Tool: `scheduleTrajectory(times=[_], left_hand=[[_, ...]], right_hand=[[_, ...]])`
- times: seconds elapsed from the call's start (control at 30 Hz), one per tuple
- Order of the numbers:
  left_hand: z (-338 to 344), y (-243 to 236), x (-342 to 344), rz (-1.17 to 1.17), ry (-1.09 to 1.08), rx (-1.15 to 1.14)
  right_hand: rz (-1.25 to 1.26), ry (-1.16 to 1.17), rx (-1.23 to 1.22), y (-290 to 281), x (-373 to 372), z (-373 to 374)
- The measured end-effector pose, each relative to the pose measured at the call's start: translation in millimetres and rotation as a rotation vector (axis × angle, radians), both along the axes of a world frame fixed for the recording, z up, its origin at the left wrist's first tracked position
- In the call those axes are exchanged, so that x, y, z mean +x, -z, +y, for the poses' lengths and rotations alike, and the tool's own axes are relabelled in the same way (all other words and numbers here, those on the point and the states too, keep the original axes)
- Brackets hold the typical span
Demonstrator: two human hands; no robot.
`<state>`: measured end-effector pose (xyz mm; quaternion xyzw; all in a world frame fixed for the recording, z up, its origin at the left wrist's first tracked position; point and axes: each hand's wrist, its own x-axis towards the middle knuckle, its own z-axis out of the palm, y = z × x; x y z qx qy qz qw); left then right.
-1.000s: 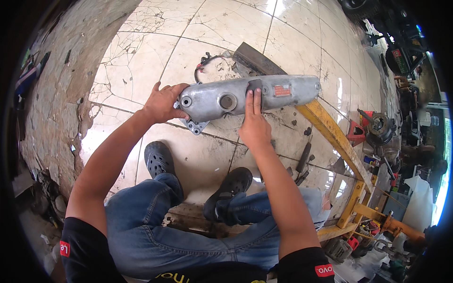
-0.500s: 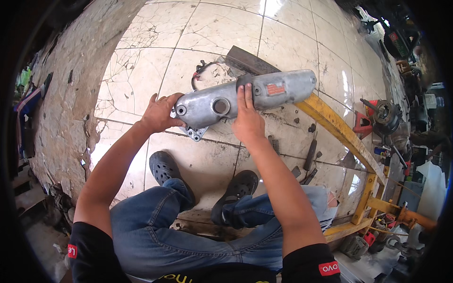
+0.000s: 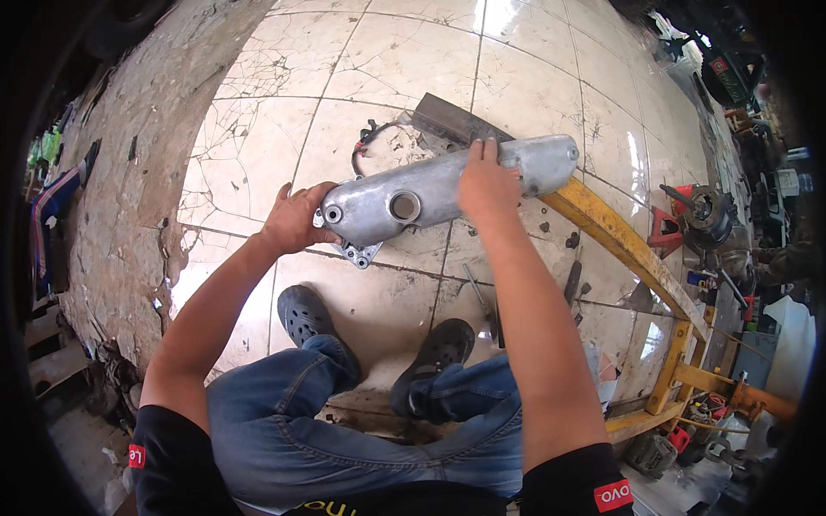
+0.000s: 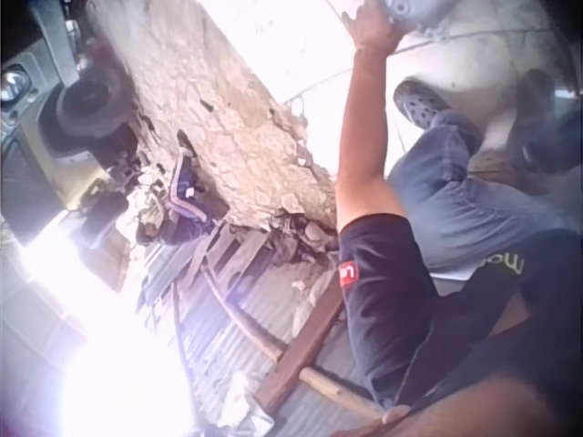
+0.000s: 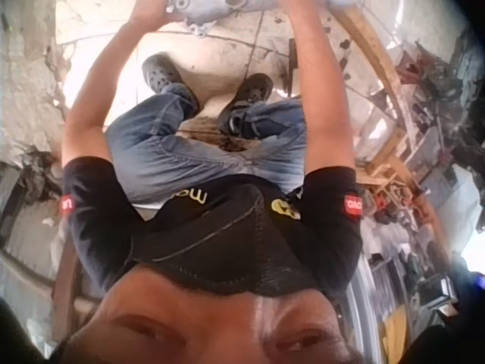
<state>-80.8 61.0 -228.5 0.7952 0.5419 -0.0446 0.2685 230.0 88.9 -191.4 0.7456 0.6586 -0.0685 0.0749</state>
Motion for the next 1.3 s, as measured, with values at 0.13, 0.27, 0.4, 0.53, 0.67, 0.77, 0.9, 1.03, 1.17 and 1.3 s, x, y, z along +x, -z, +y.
scheduleTrajectory(times=[0.13,0.27,0.4,0.53,0.67,0.77,0.9,1.03,1.17,1.3], left_hand=[[2,6,-2,0.016,-0.002,-0.022],[-2,4,-3,0.009,-0.025,-0.019],[2,-4,-1,-0.001,-0.021,-0.048],[3,2,-3,0.006,0.031,0.015],[0,-4,2,0.064,0.009,-0.002],[-2,-3,-2,0.076,-0.005,-0.022],[-1,-4,-1,0.055,-0.005,-0.008],[1,0,8,0.017,0.015,-0.010],[-3,2,-4,0.015,-0.002,0.020],[-3,0,-4,0.055,-0.021,-0.039]], right_hand=[[0.204,-0.365,-0.211,-2,-94,-32],[0.188,-0.370,-0.180,-3,-96,-26],[-0.034,-0.074,-0.107,-13,16,17],[-0.001,-0.044,-0.044,3,19,7],[0.125,-0.375,-0.221,-8,-63,-32],[0.188,-0.361,-0.335,-25,-48,-22],[0.129,-0.060,-0.107,-10,81,6],[0.041,0.094,0.043,8,132,10],[0.174,-0.224,-0.176,-8,5,-23],[0.165,-0.313,-0.295,-31,-18,-28]])
